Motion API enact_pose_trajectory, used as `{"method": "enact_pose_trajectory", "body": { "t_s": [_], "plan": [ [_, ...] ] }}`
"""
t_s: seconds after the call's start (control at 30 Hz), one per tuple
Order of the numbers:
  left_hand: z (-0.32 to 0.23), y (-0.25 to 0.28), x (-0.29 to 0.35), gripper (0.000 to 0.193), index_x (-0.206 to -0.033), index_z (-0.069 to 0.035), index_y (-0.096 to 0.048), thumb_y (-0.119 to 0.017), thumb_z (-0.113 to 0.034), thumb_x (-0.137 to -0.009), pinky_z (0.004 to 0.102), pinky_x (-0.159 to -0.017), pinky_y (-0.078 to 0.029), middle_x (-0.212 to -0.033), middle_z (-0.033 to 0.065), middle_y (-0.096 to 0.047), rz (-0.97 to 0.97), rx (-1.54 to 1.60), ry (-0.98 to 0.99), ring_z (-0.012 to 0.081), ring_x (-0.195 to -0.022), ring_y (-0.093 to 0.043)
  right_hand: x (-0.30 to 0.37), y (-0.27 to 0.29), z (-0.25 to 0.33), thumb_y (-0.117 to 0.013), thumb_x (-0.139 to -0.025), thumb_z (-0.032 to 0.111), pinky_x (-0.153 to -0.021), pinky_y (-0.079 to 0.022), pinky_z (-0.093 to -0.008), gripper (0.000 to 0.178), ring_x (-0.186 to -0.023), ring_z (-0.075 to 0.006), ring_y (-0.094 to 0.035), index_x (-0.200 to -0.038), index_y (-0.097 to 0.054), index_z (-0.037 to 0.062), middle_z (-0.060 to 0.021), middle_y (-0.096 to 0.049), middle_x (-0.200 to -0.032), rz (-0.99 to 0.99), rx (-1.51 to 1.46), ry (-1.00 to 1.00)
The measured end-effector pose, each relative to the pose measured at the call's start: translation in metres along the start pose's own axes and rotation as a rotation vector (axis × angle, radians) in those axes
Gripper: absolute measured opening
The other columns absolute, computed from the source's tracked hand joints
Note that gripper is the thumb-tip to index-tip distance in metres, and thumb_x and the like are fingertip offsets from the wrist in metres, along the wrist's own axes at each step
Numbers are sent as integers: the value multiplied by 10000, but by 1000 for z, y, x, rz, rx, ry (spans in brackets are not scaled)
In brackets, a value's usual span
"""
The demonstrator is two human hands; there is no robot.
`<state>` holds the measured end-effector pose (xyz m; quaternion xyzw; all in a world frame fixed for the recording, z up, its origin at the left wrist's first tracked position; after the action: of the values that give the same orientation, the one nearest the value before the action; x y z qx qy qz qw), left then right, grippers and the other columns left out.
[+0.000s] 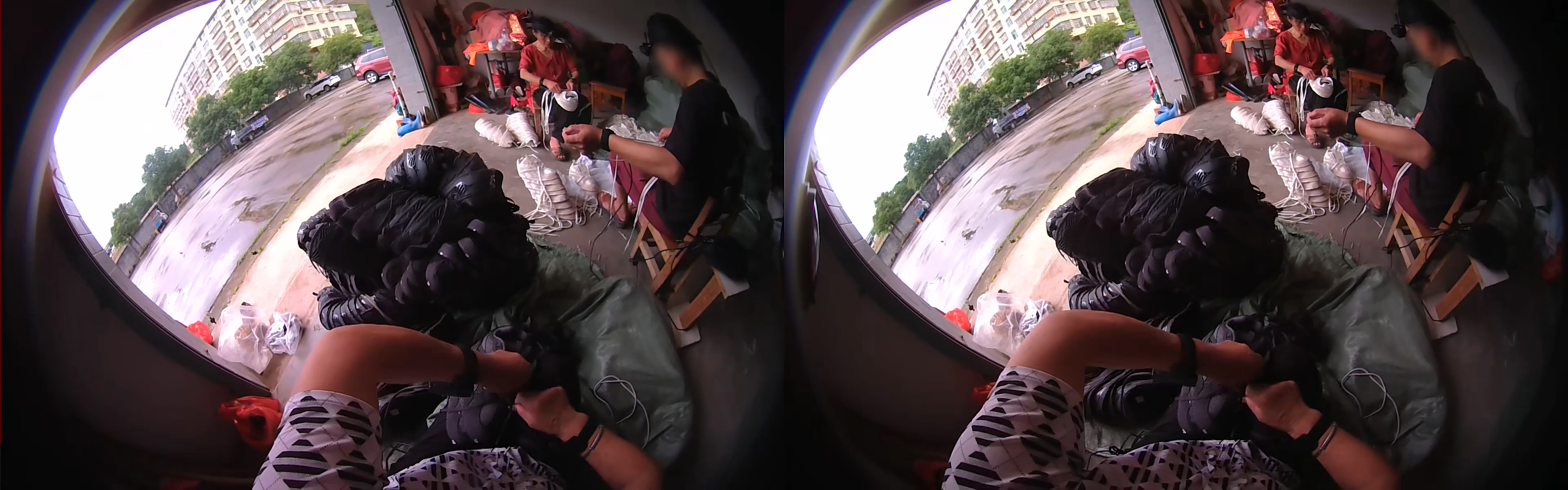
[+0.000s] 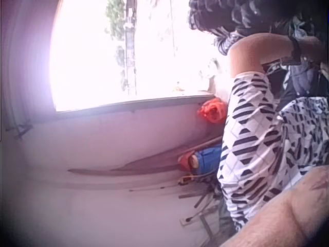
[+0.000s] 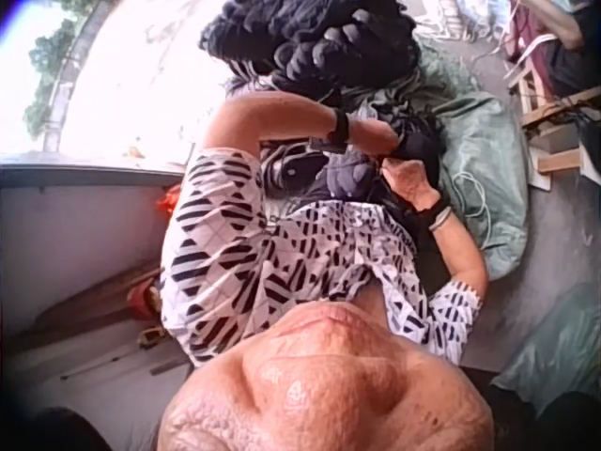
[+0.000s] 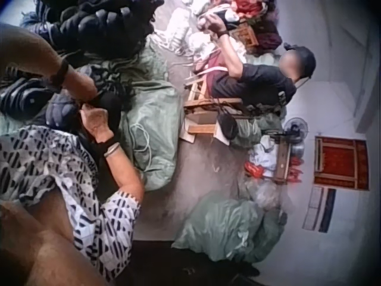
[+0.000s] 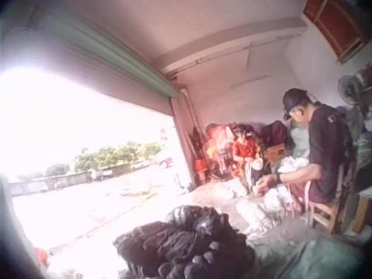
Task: The person threads a black shoelace through the eyelets of a black sneaker resting on their lap. They pull the laces tight and adjust the fit repeatedly, working on a single shoe while surrounded by a large pile of similar footwear.
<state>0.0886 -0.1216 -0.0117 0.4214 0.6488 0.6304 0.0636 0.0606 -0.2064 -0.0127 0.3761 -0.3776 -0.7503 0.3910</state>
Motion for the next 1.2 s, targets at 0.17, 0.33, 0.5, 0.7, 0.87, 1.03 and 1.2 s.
{"method": "enact_pose_trajectory", "body": {
  "t_s": [0.17, 0.33, 0.5, 0.7, 0.87, 1.03, 1.2],
  "plan": [
    [-2, 2, 57, 221, -1038, -37, -480, -577, -191, -911, 448, -546, -522, -743, 148, -615, -456, 383, 43, 359, -659, -655, -4, 4, -21, -657, -849, 210, -619, -536, -397, 111, -689, -334, -670, -879, -666, 103, -115, -685, -774, -85, -427, -297],
    [-3, -14, 72, 262, -1096, -88, -490, -601, -256, -928, 449, -630, -544, -793, 158, -651, -699, 580, 157, 379, -718, -665, -14, -16, -30, -622, -832, 111, -680, -527, -355, 136, -758, -287, -695, -919, -704, 47, -168, -682, -787, 228, -642, -504],
    [-4, -34, 84, 299, -1229, -50, -476, -499, -173, -958, 345, -813, -488, -947, 144, -594, -876, 891, 311, 271, -902, -620, -3, 4, -47, -552, -958, 204, -509, -472, -254, 242, -539, -98, -600, -832, -624, 10, -20, -590, -641, -10, -1131, -688],
    [3, -52, 101, 211, -1124, -27, -584, -432, 4, -980, 218, -722, -453, -898, 8, -561, -1089, 1185, 304, 80, -761, -507, 239, 168, -272, -471, -1008, 264, -623, -460, -269, 243, -723, -154, -621, -863, -558, 88, -64, -666, -890, -1374, -1191, -942],
    [14, -69, 102, 272, -1237, -12, -567, -525, -58, -973, 209, -748, -489, -920, 23, -622, -1075, 1543, 403, 70, -800, -584, 348, 131, -324, -412, -1021, 236, -483, -361, -253, 283, -501, -87, -425, -918, -585, 37, -69, -675, -866, -1350, -1924, -884],
    [27, -79, 98, 194, -1106, -22, -596, -627, -94, -929, 227, -748, -514, -886, 36, -680, -922, 1618, 450, 94, -786, -641, 117, 87, -189, -604, -939, 212, -403, -263, -185, 182, -432, -30, -362, -1006, -650, 49, -70, -669, -789, -687, -1297, -906],
    [39, -91, 90, 111, -1009, -41, -596, -626, -121, -938, 213, -713, -514, -884, 25, -670, -811, 1669, 413, 83, -805, -640, -35, 48, -76, -574, -949, 115, -611, -439, -190, 162, -660, -29, -534, -929, -698, 12, -4, -662, -832, -125, -772, -396]
  ]
}}
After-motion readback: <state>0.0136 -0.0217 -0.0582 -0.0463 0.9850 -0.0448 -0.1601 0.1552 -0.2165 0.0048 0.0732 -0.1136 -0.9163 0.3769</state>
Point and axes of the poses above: each hand's wrist, its own x-axis away from the middle knuckle, its own y-axis out of the back of the hand, z = x × y, the point moved 7 cm from there along -x, towards the middle knuckle
